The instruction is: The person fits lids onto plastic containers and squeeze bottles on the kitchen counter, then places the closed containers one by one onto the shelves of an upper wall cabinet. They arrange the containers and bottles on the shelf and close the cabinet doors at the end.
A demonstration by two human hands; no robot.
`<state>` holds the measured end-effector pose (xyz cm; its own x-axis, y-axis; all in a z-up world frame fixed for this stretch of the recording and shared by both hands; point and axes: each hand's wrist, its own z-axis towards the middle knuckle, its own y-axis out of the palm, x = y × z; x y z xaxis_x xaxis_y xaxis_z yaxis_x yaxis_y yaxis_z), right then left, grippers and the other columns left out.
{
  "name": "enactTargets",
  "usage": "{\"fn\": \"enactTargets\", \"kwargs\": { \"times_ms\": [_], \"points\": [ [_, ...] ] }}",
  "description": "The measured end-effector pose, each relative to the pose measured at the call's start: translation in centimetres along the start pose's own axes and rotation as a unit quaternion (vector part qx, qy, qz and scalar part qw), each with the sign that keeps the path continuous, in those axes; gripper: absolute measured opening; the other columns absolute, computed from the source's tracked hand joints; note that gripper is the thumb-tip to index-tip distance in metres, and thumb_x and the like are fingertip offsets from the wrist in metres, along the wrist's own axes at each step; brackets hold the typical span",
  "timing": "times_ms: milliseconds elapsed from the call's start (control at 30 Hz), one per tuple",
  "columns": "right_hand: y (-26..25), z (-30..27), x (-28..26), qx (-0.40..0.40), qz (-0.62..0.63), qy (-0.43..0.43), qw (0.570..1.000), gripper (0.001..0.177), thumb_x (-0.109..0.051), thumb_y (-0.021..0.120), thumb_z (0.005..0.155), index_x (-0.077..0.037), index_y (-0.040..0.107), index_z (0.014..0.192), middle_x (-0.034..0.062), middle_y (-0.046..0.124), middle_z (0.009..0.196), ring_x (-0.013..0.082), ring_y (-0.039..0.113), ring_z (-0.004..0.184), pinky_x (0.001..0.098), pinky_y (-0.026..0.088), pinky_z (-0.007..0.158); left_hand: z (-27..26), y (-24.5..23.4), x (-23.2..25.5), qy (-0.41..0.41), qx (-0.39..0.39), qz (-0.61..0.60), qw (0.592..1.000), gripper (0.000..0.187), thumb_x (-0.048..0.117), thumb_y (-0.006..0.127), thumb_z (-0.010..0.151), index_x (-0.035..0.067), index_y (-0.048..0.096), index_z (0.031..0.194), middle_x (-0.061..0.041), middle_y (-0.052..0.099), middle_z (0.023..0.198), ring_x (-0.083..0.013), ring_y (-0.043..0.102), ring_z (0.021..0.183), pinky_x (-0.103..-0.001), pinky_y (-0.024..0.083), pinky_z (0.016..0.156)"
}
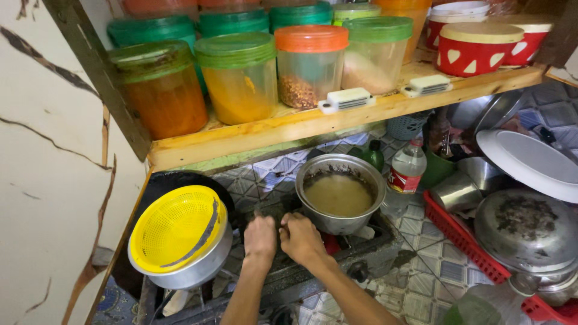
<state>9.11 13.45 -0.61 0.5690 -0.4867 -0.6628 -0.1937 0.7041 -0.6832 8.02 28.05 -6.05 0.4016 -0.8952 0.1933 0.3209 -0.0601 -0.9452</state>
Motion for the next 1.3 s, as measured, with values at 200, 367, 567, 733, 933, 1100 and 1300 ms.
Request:
{"fn": "enactTargets", "kwargs": {
  "times_ms": [200,367,567,733,933,1100,1300],
  "points": [
    [0.0,-0.5,0.5,0.016,0.031,-0.057,0.998,0.018,-0.006,0.066,0.084,-0.001,0.064,0.101,0.0227,0.071,0.099,0.0450,0.067,0.094,0.0505,0.054,0.081,-4.2,-5.4,1.4,-0.040,0.049,-0.159,0.985,0.013,0.005,0.069,0.080,0.004,0.077,0.089,-0.024,0.071,0.097,-0.0421,0.072,0.090,-0.049,0.058,0.078],
    [-1.7,-2.9,0.4,-0.135,0.229,0.033,0.963,0.018,-0.003,0.053,0.094,-0.001,0.061,0.110,0.0147,0.075,0.088,0.0240,0.074,0.069,0.0372,0.061,0.062,-10.0,-11.2,3.8,-0.053,0.058,-0.253,0.964,0.010,0.010,0.070,0.083,0.006,0.075,0.090,-0.023,0.073,0.086,-0.0430,0.072,0.086,-0.050,0.057,0.077],
    [-5.6,-7.6,1.6,-0.121,0.345,0.078,0.927,0.019,-0.012,0.059,0.100,-0.002,0.064,0.116,0.0107,0.072,0.084,0.0128,0.062,0.059,0.0301,0.052,0.053,-14.3,-13.7,8.1,0.006,0.103,-0.356,0.929,0.041,0.008,0.078,0.073,0.004,0.065,0.113,-0.017,0.072,0.097,-0.0367,0.072,0.084,-0.044,0.056,0.076],
    [-9.8,-12.1,4.3,-0.065,0.491,0.117,0.861,0.021,-0.016,0.058,0.099,-0.004,0.065,0.114,0.0055,0.077,0.089,0.0110,0.063,0.066,0.0270,0.050,0.058,-16.7,-11.7,12.0,0.158,0.224,-0.366,0.889,0.037,0.006,0.083,0.067,0.004,0.072,0.103,-0.013,0.071,0.101,-0.0346,0.068,0.095,-0.043,0.054,0.080],
    [-16.7,-18.0,7.3,-0.024,0.486,0.241,0.840,0.030,-0.022,0.062,0.095,-0.009,0.063,0.122,0.0013,0.073,0.086,0.0099,0.063,0.070,0.0254,0.048,0.060,-19.0,-9.3,17.8,0.252,0.132,-0.468,0.837,0.051,0.006,0.084,0.072,0.005,0.075,0.122,-0.013,0.071,0.113,-0.0316,0.070,0.102,-0.039,0.056,0.087],
    [-22.8,-21.2,9.2,-0.046,0.485,0.238,0.840,0.036,-0.025,0.061,0.094,-0.009,0.061,0.127,0.0061,0.075,0.084,0.0136,0.069,0.071,0.0250,0.046,0.058,-19.1,-10.1,22.9,0.334,0.049,-0.522,0.783,0.048,0.006,0.082,0.076,0.005,0.075,0.123,-0.014,0.075,0.119,-0.0305,0.071,0.103,-0.039,0.055,0.091],
    [-27.9,-24.4,10.8,0.082,0.394,0.280,0.872,0.033,-0.022,0.060,0.094,-0.009,0.062,0.124,0.0069,0.078,0.085,0.0129,0.068,0.066,0.0283,0.052,0.059,-18.1,-11.9,28.7,0.309,-0.066,-0.552,0.772,0.039,0.013,0.081,0.081,0.004,0.075,0.118,-0.013,0.075,0.102,-0.0286,0.072,0.085,-0.037,0.057,0.078]
  ]
}}
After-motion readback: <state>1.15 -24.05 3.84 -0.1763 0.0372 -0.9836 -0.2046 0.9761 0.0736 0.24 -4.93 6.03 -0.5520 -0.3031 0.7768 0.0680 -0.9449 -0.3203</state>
